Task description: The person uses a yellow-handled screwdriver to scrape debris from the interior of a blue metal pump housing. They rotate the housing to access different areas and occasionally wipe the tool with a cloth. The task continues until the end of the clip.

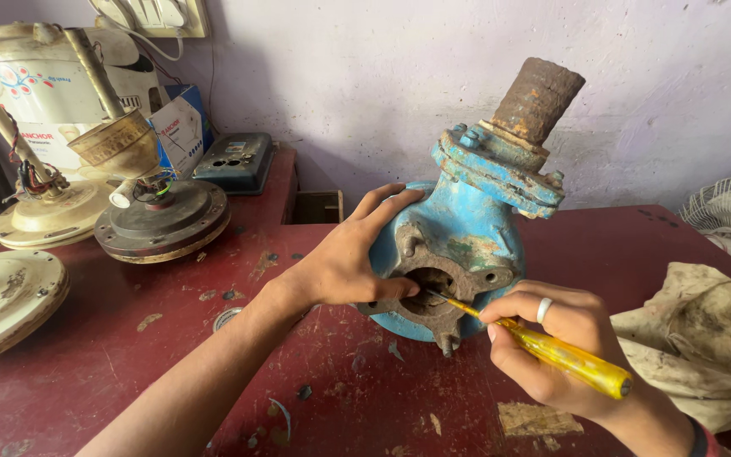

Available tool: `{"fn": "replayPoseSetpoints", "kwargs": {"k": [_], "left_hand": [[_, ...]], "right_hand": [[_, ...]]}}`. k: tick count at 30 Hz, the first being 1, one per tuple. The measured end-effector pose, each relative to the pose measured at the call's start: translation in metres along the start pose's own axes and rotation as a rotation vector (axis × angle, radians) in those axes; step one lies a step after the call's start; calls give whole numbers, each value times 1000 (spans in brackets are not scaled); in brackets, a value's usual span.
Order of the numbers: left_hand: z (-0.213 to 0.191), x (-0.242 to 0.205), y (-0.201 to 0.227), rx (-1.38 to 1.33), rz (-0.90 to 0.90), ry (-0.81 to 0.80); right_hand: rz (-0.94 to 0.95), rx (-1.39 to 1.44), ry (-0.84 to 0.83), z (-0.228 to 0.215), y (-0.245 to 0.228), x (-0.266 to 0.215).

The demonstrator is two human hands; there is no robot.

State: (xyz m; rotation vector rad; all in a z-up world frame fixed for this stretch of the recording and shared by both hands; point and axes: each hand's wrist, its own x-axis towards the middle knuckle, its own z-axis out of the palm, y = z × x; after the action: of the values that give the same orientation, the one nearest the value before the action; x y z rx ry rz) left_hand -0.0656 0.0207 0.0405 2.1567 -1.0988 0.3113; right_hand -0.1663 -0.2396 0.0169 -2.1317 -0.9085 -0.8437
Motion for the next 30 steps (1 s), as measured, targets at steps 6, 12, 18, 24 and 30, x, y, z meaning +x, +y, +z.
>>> {"fn": "replayPoseSetpoints", "kwargs": {"k": [6, 12, 18, 24, 30], "left_hand": [[-4, -3, 11, 29, -66, -23], [11, -2, 25, 146, -235, 132], [26, 0, 29, 225, -355, 210], [29, -1, 26, 192, -269, 261], [32, -3, 21, 198, -237, 273]], "right_hand": [[9, 70, -70, 3, -5, 2], [87, 74, 21, 0, -3, -2], [72, 109, -12, 6, 1, -3], [80, 152, -24, 3, 7, -3], [90, 134, -12, 2, 8, -8]]}}
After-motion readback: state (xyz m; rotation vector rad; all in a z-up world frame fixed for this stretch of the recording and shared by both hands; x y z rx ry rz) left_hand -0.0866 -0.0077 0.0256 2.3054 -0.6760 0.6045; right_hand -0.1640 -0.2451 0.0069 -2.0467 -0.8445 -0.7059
